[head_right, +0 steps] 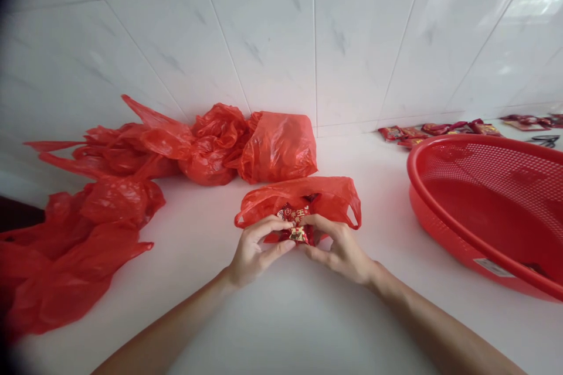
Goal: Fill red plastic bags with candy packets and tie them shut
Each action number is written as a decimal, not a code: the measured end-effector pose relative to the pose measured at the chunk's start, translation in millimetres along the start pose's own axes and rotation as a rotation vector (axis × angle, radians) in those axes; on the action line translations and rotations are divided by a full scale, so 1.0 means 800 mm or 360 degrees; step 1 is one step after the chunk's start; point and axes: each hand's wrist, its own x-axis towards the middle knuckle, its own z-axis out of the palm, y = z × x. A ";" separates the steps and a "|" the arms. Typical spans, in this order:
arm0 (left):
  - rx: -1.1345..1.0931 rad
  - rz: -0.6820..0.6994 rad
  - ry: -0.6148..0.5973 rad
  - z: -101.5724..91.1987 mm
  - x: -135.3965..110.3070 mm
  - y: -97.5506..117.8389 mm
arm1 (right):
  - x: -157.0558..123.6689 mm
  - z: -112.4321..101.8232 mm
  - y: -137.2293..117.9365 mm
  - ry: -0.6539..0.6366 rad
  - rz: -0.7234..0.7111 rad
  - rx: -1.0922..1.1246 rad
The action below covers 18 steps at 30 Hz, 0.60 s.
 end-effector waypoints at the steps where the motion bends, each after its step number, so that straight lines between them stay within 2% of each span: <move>1: -0.0002 0.0009 -0.0001 0.000 0.000 0.000 | 0.000 0.000 0.000 0.0001 0.0001 -0.0008; 18: 0.0005 0.0089 -0.0066 0.003 -0.002 -0.004 | 0.002 -0.002 -0.004 -0.0060 -0.0048 -0.0023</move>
